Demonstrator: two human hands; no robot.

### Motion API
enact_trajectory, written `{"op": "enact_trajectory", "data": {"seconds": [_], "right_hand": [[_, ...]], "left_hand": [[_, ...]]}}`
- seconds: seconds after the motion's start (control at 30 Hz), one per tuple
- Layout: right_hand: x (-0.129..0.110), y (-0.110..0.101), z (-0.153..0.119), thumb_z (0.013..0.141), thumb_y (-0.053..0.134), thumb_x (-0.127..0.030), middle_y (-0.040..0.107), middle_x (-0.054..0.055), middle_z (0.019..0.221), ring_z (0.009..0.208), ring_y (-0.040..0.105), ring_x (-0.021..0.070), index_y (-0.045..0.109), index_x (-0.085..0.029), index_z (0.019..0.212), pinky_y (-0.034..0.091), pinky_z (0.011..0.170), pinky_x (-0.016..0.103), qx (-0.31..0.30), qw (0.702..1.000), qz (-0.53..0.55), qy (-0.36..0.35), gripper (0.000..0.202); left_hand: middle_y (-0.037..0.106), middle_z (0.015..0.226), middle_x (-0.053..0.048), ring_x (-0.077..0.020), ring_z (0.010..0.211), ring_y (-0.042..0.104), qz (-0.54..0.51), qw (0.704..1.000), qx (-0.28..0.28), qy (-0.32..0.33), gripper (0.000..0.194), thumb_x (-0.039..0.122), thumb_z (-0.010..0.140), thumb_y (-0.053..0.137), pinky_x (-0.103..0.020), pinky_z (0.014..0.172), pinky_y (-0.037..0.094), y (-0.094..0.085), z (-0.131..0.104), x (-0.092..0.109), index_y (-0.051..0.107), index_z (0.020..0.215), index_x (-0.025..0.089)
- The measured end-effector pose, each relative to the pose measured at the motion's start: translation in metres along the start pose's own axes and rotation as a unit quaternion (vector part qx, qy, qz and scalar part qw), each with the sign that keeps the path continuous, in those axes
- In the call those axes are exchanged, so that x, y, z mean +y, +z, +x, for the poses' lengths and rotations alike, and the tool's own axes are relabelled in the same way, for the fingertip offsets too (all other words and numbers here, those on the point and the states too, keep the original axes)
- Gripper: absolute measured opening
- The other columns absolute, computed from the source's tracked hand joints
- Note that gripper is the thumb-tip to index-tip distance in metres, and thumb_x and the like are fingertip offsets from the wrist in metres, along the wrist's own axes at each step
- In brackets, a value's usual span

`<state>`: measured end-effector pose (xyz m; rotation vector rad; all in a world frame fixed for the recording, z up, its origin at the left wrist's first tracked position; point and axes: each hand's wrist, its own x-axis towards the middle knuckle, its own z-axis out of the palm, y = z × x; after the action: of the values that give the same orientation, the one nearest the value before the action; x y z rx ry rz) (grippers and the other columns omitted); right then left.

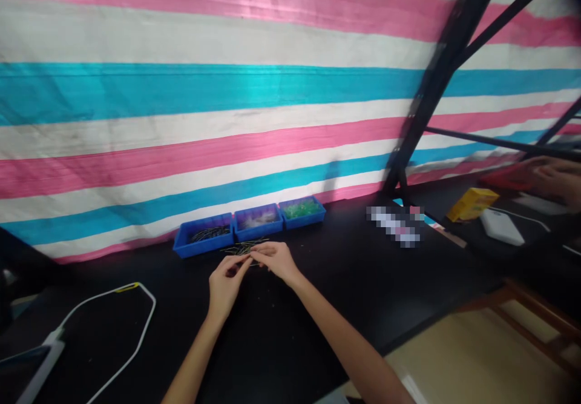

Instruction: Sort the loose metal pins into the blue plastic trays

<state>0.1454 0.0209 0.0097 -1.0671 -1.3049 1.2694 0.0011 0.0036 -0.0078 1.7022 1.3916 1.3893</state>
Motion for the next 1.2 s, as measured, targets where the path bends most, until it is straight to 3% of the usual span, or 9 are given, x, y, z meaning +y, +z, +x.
{"op": "enact_trajectory", "data": {"seconds": [0.2, 0.37, 0.53, 0.67, 0.9, 1.07, 1.13, 1.2], "right_hand": [[0.008, 0.002, 0.003, 0.071, 0.057, -0.044, 0.068, 0.007, 0.075, 0.049, 0.057, 0.0106, 0.069, -0.014, 0.084, 0.036, 0.037, 0.017, 0.008, 1.0, -0.005, 0.008, 0.035], [0.009, 0.008, 0.001, 0.067, 0.062, -0.041, 0.067, 0.007, 0.07, 0.057, 0.059, 0.014, 0.07, -0.013, 0.077, 0.047, 0.05, 0.023, 0.041, 0.999, -0.008, -0.006, 0.031], [0.011, 0.016, -0.005, 0.072, 0.057, -0.037, 0.067, 0.006, 0.071, 0.051, 0.056, 0.0113, 0.069, -0.013, 0.076, 0.046, 0.049, 0.024, -0.027, 0.999, -0.031, -0.032, 0.027], [0.011, 0.02, -0.009, 0.074, 0.056, -0.036, 0.067, 0.005, 0.074, 0.049, 0.054, 0.0103, 0.07, -0.015, 0.083, 0.044, 0.049, 0.023, -0.061, 0.995, -0.051, -0.056, 0.026], [0.01, 0.015, 0.0, 0.067, 0.063, -0.04, 0.064, 0.004, 0.064, 0.047, 0.049, 0.0097, 0.068, -0.013, 0.074, 0.041, 0.044, 0.022, 0.057, 0.998, -0.021, -0.036, 0.028], [0.013, 0.011, 0.004, 0.067, 0.065, -0.04, 0.057, 0.0, 0.054, 0.043, 0.041, 0.0066, 0.067, -0.013, 0.073, 0.033, 0.041, 0.02, 0.063, 0.997, -0.035, -0.041, 0.028], [0.015, 0.01, 0.005, 0.066, 0.065, -0.042, 0.056, 0.0, 0.053, 0.043, 0.04, 0.0067, 0.068, -0.013, 0.074, 0.031, 0.04, 0.02, 0.075, 0.996, -0.039, -0.029, 0.03], [0.016, 0.012, 0.008, 0.066, 0.064, -0.044, 0.054, 0.0, 0.05, 0.041, 0.039, 0.0065, 0.068, -0.012, 0.075, 0.029, 0.038, 0.02, 0.083, 0.996, -0.039, -0.009, 0.033]], "left_hand": [[0.061, 0.085, -0.003, -0.0129, 0.067, 0.055, -0.002, 0.999, 0.015, -0.028, 0.024, 0.037, 0.068, 0.064, -0.024, 0.061, 0.045, -0.001, 0.0, -0.002, 0.066, 0.083, 0.018], [0.062, 0.085, -0.004, -0.0146, 0.074, 0.057, -0.053, 0.997, 0.04, -0.048, 0.023, 0.034, 0.067, 0.065, -0.024, 0.065, 0.047, -0.006, 0.001, 0.007, 0.066, 0.082, 0.017], [0.063, 0.081, -0.004, -0.0126, 0.068, 0.057, -0.113, 0.986, 0.056, -0.111, 0.025, 0.034, 0.067, 0.065, -0.024, 0.064, 0.048, -0.004, 0.001, 0.01, 0.065, 0.083, 0.015], [0.063, 0.084, -0.004, -0.0126, 0.071, 0.057, -0.139, 0.983, 0.064, -0.103, 0.024, 0.032, 0.067, 0.065, -0.025, 0.068, 0.048, -0.004, 0.002, 0.006, 0.065, 0.083, 0.015], [0.061, 0.08, -0.005, -0.0123, 0.067, 0.054, -0.102, 0.991, 0.048, -0.074, 0.021, 0.035, 0.069, 0.063, -0.023, 0.06, 0.044, -0.005, 0.002, 0.007, 0.067, 0.074, 0.014], [0.06, 0.078, -0.004, -0.0096, 0.057, 0.048, -0.02, 0.999, 0.002, -0.025, 0.022, 0.038, 0.07, 0.062, -0.022, 0.052, 0.039, -0.007, -0.001, 0.008, 0.068, 0.076, 0.018], [0.06, 0.079, -0.003, -0.0099, 0.057, 0.048, 0.019, 0.999, 0.034, -0.026, 0.024, 0.04, 0.07, 0.061, -0.023, 0.053, 0.039, -0.015, 0.002, 0.006, 0.068, 0.081, 0.02], [0.061, 0.078, -0.003, -0.0104, 0.057, 0.048, 0.037, 0.993, 0.107, -0.044, 0.026, 0.042, 0.071, 0.059, -0.023, 0.056, 0.04, -0.026, 0.007, 0.0, 0.067, 0.083, 0.02]]}}
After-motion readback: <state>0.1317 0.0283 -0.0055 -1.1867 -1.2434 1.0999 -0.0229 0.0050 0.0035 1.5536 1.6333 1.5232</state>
